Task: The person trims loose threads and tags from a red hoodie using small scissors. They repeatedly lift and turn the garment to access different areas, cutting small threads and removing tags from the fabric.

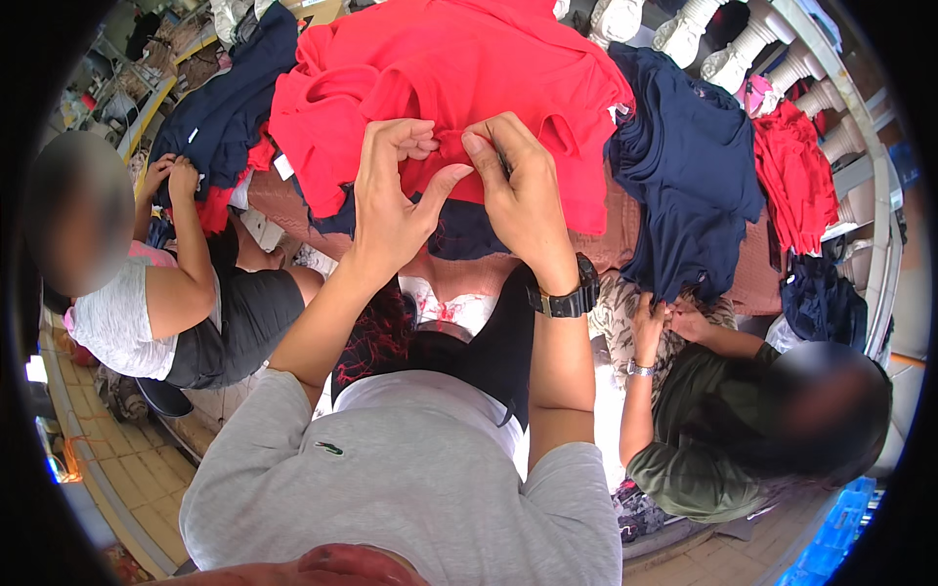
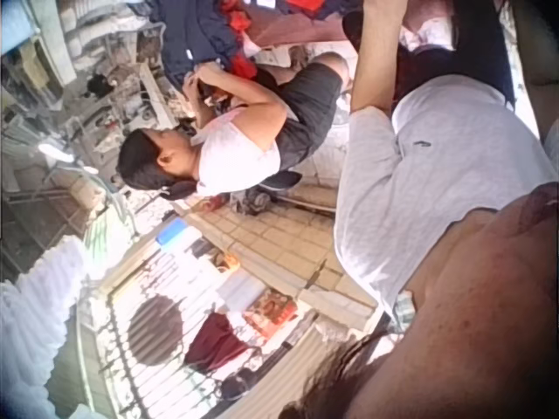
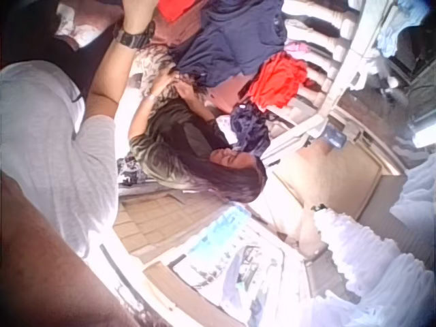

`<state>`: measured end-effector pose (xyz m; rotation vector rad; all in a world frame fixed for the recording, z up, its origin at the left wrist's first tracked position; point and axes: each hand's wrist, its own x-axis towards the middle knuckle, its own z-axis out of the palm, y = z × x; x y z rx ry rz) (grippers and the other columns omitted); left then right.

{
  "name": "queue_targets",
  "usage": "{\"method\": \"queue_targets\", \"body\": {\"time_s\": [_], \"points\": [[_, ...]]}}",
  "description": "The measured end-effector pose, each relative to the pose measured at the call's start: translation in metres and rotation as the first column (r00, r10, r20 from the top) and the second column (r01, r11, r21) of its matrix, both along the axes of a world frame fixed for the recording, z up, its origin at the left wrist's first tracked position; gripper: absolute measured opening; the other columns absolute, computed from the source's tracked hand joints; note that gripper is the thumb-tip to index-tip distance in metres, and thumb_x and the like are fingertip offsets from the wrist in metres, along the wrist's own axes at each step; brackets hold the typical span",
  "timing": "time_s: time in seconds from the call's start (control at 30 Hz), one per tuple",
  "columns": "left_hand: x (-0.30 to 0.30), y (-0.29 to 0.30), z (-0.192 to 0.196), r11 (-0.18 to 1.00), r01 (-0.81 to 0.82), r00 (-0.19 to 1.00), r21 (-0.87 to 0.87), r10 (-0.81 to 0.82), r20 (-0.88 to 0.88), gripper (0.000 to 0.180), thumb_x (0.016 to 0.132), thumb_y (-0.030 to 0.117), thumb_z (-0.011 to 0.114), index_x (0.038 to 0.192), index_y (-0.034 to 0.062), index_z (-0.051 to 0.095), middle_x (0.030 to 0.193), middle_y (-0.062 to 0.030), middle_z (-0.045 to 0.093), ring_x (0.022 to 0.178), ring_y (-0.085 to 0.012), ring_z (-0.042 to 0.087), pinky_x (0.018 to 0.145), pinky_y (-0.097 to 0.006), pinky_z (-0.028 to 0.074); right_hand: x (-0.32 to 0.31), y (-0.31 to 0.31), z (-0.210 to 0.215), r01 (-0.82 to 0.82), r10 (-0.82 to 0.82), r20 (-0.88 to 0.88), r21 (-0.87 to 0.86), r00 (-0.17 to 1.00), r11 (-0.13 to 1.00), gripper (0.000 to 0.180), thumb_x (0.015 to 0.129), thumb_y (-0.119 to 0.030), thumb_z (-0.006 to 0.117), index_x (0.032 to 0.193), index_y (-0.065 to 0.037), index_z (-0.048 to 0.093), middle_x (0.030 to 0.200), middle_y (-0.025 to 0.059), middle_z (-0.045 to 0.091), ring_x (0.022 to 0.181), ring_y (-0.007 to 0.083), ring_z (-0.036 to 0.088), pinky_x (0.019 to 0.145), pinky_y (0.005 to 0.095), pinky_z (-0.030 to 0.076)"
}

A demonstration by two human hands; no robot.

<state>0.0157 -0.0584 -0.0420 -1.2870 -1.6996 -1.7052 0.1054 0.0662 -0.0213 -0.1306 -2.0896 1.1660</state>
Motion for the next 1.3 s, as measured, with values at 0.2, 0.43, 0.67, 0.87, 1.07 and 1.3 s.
{"method": "queue_targets", "body": {"time_s": [0.2,0.43,0.67,0.87,1.07,1.3], "points": [[-0.008,0.001,0.001,0.994,0.063,0.997,-0.092,-0.058,0.046,0.022,0.083,0.002,0.077,0.103,-0.001,0.069,0.092,-0.0107,0.067,0.079,-0.019,0.066,0.072,-0.031,0.054,0.006,0.0,-0.001,-0.049,0.046,0.05,0.045,0.998,0.998,0.014,0.101,-0.009,0.059,0.1,0.004,0.061,0.089,0.0122,0.056,0.079,0.0231,0.056,0.074,0.0325,0.046],[-0.02,-0.005,-0.001,0.969,0.173,0.977,-0.179,-0.145,0.158,0.005,0.091,-0.001,0.068,0.093,-0.0026,0.065,0.082,-0.0082,0.068,0.076,-0.0147,0.066,0.071,-0.027,0.053,0.008,0.0,-0.002,-0.043,0.039,0.039,0.126,0.998,0.991,0.01,0.099,-0.007,0.061,0.099,0.003,0.063,0.09,0.0112,0.057,0.077,0.0226,0.057,0.07,0.0314,0.045],[-0.011,-0.02,-0.004,0.9,0.434,0.796,-0.047,-0.359,0.487,0.007,0.097,0.003,0.063,0.097,-0.0033,0.06,0.091,-0.0117,0.069,0.083,-0.0171,0.068,0.079,-0.031,0.054,0.019,-0.024,-0.003,0.287,-0.264,-0.187,0.11,0.946,0.952,0.005,0.092,-0.001,0.07,0.096,0.0,0.068,0.094,0.0065,0.062,0.063,0.0113,0.049,0.056,0.0261,0.039],[-0.009,-0.035,-0.005,0.885,0.462,0.816,-0.046,-0.405,0.412,0.007,0.096,0.003,0.064,0.098,-0.0026,0.061,0.096,-0.0104,0.067,0.086,-0.0166,0.066,0.079,-0.029,0.052,0.04,-0.056,-0.027,0.161,-0.139,0.092,-0.317,0.986,0.935,0.036,0.103,-0.03,0.06,0.084,0.001,0.06,0.063,-0.0017,0.044,0.06,0.0059,0.038,0.053,0.0269,0.03],[-0.01,-0.042,-0.004,0.874,0.468,0.846,-0.131,-0.401,0.351,0.003,0.094,-0.004,0.064,0.098,-0.0031,0.063,0.102,-0.0088,0.061,0.094,-0.0138,0.062,0.083,-0.026,0.049,0.035,-0.044,-0.027,-0.077,0.223,0.241,-0.499,0.945,0.863,0.054,0.107,-0.046,0.037,0.086,-0.001,0.059,0.068,-0.0026,0.04,0.059,0.0069,0.032,0.053,0.024,0.024],[-0.009,-0.045,-0.001,0.9,0.403,0.896,-0.168,-0.35,0.274,0.006,0.089,-0.006,0.066,0.094,-0.003,0.064,0.097,-0.0089,0.061,0.089,-0.0178,0.063,0.079,-0.029,0.05,0.021,-0.042,-0.02,-0.092,0.211,0.188,-0.499,0.959,0.861,0.048,0.106,-0.04,0.044,0.078,-0.003,0.058,0.065,-0.0023,0.042,0.056,0.0059,0.032,0.051,0.0239,0.023]]}}
